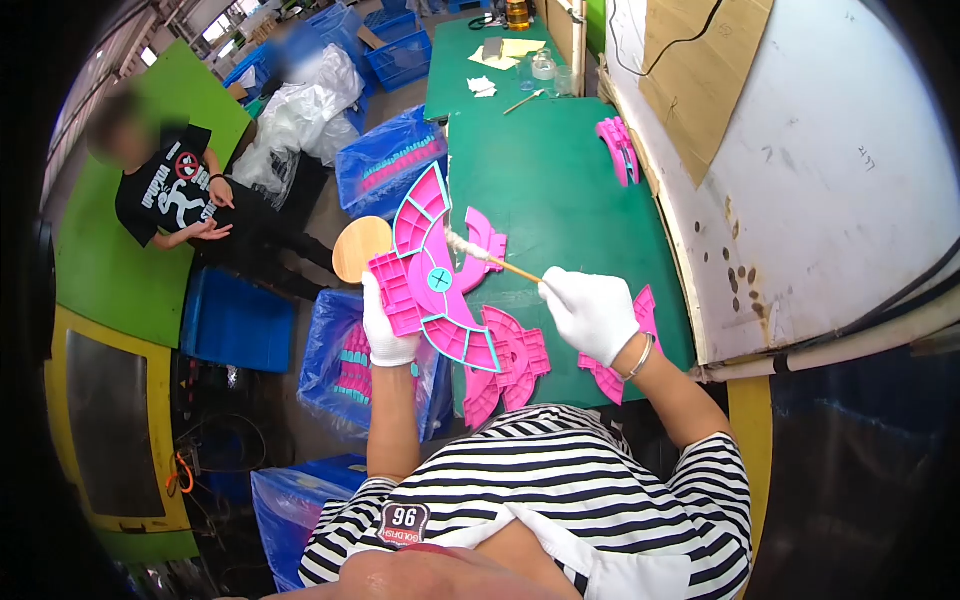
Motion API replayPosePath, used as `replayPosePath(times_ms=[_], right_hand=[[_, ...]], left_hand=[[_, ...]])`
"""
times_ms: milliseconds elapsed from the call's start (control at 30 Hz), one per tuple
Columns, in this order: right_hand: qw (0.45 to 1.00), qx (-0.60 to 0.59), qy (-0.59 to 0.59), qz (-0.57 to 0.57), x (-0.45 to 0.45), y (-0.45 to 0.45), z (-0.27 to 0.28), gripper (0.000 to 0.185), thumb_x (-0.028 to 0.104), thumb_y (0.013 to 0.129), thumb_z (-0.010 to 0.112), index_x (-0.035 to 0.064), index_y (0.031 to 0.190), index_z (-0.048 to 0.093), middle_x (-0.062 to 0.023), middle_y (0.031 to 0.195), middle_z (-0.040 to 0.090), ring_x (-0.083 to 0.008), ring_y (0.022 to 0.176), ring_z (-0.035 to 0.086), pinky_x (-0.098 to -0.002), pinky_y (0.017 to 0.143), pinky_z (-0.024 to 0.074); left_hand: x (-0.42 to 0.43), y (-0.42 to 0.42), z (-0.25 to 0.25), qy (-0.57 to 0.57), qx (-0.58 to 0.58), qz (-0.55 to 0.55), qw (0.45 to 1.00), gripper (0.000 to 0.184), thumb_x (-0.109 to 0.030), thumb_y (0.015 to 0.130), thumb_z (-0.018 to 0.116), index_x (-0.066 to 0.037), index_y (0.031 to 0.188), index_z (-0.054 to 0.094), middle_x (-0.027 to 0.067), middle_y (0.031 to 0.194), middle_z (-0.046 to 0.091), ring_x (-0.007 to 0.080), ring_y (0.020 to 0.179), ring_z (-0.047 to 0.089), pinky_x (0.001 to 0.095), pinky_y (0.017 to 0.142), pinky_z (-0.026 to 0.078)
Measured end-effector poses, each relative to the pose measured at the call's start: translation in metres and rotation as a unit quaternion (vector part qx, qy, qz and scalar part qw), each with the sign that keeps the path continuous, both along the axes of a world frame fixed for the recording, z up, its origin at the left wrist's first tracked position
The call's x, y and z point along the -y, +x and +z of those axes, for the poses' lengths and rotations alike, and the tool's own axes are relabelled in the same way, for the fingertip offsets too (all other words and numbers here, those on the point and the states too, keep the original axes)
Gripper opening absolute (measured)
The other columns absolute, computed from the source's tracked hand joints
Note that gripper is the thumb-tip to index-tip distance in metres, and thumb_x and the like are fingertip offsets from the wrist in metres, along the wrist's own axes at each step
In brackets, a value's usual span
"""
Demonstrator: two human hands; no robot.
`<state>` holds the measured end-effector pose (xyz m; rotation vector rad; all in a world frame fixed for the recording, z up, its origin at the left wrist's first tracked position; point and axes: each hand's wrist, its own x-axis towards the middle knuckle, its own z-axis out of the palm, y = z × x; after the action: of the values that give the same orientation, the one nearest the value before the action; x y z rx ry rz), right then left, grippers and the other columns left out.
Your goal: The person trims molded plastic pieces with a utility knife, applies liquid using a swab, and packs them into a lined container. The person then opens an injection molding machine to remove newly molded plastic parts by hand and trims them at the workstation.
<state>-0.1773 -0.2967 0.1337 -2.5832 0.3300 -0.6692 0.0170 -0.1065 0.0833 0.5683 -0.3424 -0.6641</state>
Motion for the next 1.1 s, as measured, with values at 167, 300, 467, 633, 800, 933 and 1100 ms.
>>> replayPosePath(times_ms=[167, 300, 467, 633, 800, 933, 1100], right_hand=[[0.996, -0.022, -0.068, 0.044, -0.007, -0.017, 0.005, 0.013, 0.017, 0.087, 0.056, 0.0100, 0.076, 0.054, -0.0096, 0.061, 0.054, -0.0286, 0.056, 0.058, -0.0388, 0.049, 0.0436], [0.991, -0.053, -0.105, 0.063, -0.013, -0.032, 0.003, 0.014, 0.016, 0.083, 0.061, 0.0090, 0.074, 0.053, -0.0104, 0.059, 0.053, -0.0295, 0.054, 0.056, -0.0392, 0.048, 0.0422], [0.991, -0.016, 0.123, -0.054, -0.012, -0.045, -0.023, 0.020, 0.008, 0.082, 0.062, 0.0042, 0.071, 0.045, -0.0084, 0.049, 0.043, -0.0238, 0.039, 0.044, -0.0343, 0.042, 0.0352], [0.984, 0.011, 0.165, -0.061, 0.002, -0.040, -0.052, 0.023, 0.010, 0.087, 0.057, 0.0017, 0.070, 0.043, -0.0105, 0.050, 0.042, -0.0211, 0.040, 0.045, -0.0361, 0.042, 0.0316], [0.974, -0.004, 0.216, -0.075, 0.010, -0.038, -0.060, 0.022, 0.009, 0.089, 0.052, 0.0011, 0.071, 0.045, -0.0119, 0.051, 0.043, -0.0201, 0.041, 0.047, -0.0354, 0.042, 0.0321], [0.966, 0.015, 0.244, -0.083, 0.016, -0.040, -0.064, 0.023, 0.010, 0.090, 0.052, 0.0010, 0.071, 0.044, -0.0107, 0.050, 0.042, -0.0150, 0.042, 0.043, -0.0344, 0.042, 0.0317], [0.943, 0.010, 0.307, -0.126, 0.022, -0.056, -0.080, 0.023, 0.010, 0.090, 0.052, 0.0007, 0.070, 0.044, -0.0082, 0.050, 0.040, -0.0112, 0.043, 0.041, -0.0328, 0.042, 0.0302]], left_hand=[[0.002, 0.009, -0.006, 0.025, 0.013, -0.025, 0.999, 0.049, -0.040, 0.102, 0.032, -0.003, 0.133, 0.042, 0.0113, 0.129, 0.053, 0.0238, 0.117, 0.053, 0.0396, 0.100, 0.042], [0.003, 0.016, 0.014, 0.033, -0.040, 0.013, 0.999, 0.039, -0.036, 0.101, 0.039, -0.006, 0.124, 0.050, 0.0068, 0.115, 0.060, 0.0172, 0.106, 0.058, 0.0350, 0.094, 0.046], [-0.004, 0.052, -0.021, 0.088, 0.007, -0.074, 0.993, 0.038, -0.016, 0.091, 0.057, -0.004, 0.126, 0.048, 0.0084, 0.115, 0.061, 0.0177, 0.102, 0.061, 0.0335, 0.089, 0.050], [0.022, 0.053, -0.041, 0.161, 0.100, -0.157, 0.969, 0.057, -0.006, 0.079, 0.058, -0.002, 0.133, 0.041, 0.0119, 0.125, 0.054, 0.0202, 0.114, 0.054, 0.0350, 0.100, 0.043], [0.061, 0.074, -0.067, 0.340, 0.381, -0.076, 0.857, 0.054, -0.011, 0.081, 0.054, -0.001, 0.132, 0.041, 0.0110, 0.125, 0.053, 0.0218, 0.114, 0.053, 0.0368, 0.101, 0.039], [0.110, 0.074, -0.040, 0.361, 0.730, 0.073, 0.576, 0.029, -0.013, 0.073, 0.062, -0.009, 0.102, 0.062, 0.0142, 0.102, 0.055, 0.0287, 0.099, 0.054, 0.0404, 0.091, 0.040], [0.195, 0.066, -0.052, 0.225, 0.830, 0.196, 0.471, 0.010, -0.015, 0.071, 0.063, -0.015, 0.081, 0.063, 0.0101, 0.100, 0.052, 0.0302, 0.094, 0.049, 0.0416, 0.078, 0.038]])
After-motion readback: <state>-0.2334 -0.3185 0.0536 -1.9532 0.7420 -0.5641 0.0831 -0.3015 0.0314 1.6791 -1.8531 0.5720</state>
